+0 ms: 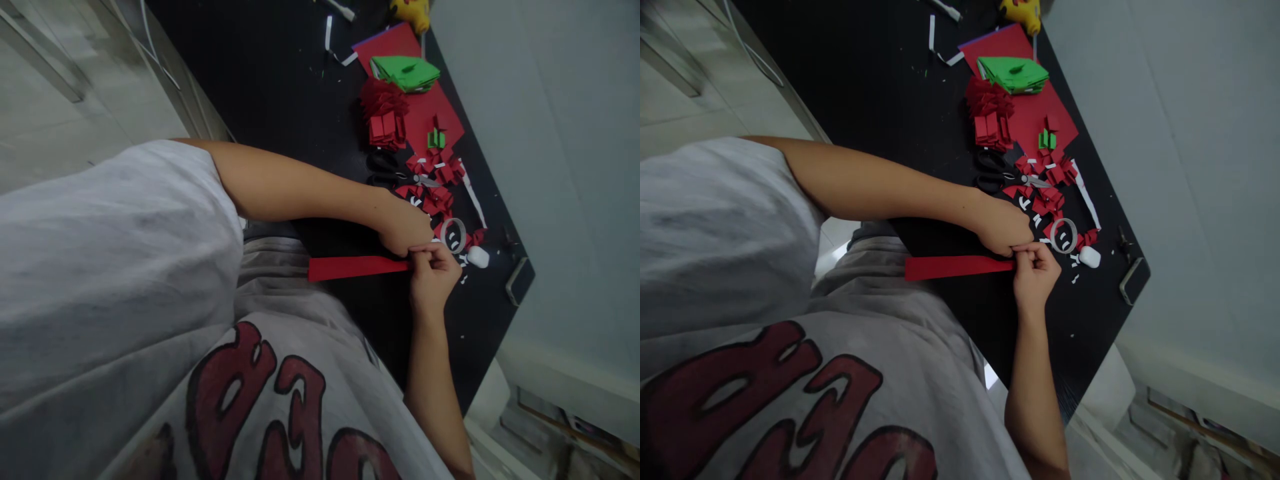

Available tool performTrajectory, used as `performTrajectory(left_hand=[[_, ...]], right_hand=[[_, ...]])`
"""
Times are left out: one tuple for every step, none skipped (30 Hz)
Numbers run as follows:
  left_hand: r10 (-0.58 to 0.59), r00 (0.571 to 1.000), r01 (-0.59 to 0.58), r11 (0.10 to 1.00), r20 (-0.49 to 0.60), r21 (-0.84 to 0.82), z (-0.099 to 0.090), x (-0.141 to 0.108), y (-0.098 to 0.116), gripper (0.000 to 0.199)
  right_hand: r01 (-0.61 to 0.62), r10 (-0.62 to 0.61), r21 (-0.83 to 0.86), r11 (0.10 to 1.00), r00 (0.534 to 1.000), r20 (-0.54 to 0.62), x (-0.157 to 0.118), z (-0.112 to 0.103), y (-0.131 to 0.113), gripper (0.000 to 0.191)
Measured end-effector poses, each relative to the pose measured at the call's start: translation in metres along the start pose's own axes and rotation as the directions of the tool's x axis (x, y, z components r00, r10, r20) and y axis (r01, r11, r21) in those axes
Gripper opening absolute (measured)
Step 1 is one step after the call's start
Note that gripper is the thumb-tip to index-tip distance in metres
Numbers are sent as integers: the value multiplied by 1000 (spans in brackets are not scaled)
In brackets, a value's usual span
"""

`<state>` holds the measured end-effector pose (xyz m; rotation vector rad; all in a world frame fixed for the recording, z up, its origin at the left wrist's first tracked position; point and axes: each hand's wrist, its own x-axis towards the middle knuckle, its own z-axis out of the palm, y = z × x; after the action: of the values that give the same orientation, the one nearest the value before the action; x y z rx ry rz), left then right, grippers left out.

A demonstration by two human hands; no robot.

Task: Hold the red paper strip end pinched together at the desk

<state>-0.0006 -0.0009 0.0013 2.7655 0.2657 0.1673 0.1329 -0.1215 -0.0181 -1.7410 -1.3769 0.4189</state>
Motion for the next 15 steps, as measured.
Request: performTrajectory(left_hand=[[-3, 1000, 3, 1000, -5, -4, 0, -1, 0, 21], [-4, 1000, 4, 1000, -7, -9, -1, -1, 1, 20], [-5, 1000, 4, 1000, -7, -14, -1, -2, 1, 20], [-5, 1000, 5, 1000, -4, -20, -2, -2, 1, 20], [-3, 1000, 3, 1000, 0, -22, -2, -2, 1, 20], [0, 1000, 0, 1000, 4, -20, -2, -2, 1, 21], [3, 1000, -3, 1000, 7, -16, -2, -2, 1, 21], [6, 1000, -6, 1000, 7, -9, -2, -2, 0, 22], [11, 1000, -11, 1000, 5, -3, -1, -1, 0, 22], [14, 1000, -14, 1000, -1, -4, 0, 0, -1, 21], [14, 1000, -14, 1000, -12, -14, 1, 0, -2, 20], [10, 1000, -11, 999, -25, -31, 2, 1, -2, 18], [7, 999, -9, 999, -39, -50, 2, 1, -2, 15], [3, 999, -6, 998, -51, -68, 3, 1, -3, 13], [0, 998, -5, 997, -58, -81, 3, 1, -3, 12]], right_hand=[[0, 0, -4, 1000, 1000, 1, 0, 0, 0, 11], [-2, 2, -6, 1000, 1000, 2, 0, 0, 0, 12], [-4, 4, -8, 1000, 1000, 3, 0, 0, 1, 12], [-5, 5, -10, 1000, 1000, 4, 0, 0, 1, 12], [-4, 4, -14, 1000, 1000, 3, 0, 0, 2, 13], [-1, 1, -20, 1000, 1000, 2, 0, 0, 2, 13], [1, -1, -26, 1000, 1000, 3, 0, 0, 2, 13], [2, -2, -30, 1000, 1000, 2, 0, 0, 3, 13], [3, -2, -29, 1000, 1000, 4, 0, 0, 3, 13], [0, 0, -26, 1000, 1000, 6, 0, 0, 3, 13], [-3, 3, -21, 1000, 1000, 8, 0, 0, 3, 12], [-6, 7, -17, 1000, 1000, 9, 0, 0, 2, 12], [-9, 9, -15, 1000, 1000, 8, 0, 0, 2, 13], [-10, 10, -15, 1000, 1000, 5, -1, 0, 1, 13], [-8, 8, -14, 1000, 1000, 1, -1, 0, 1, 13]])
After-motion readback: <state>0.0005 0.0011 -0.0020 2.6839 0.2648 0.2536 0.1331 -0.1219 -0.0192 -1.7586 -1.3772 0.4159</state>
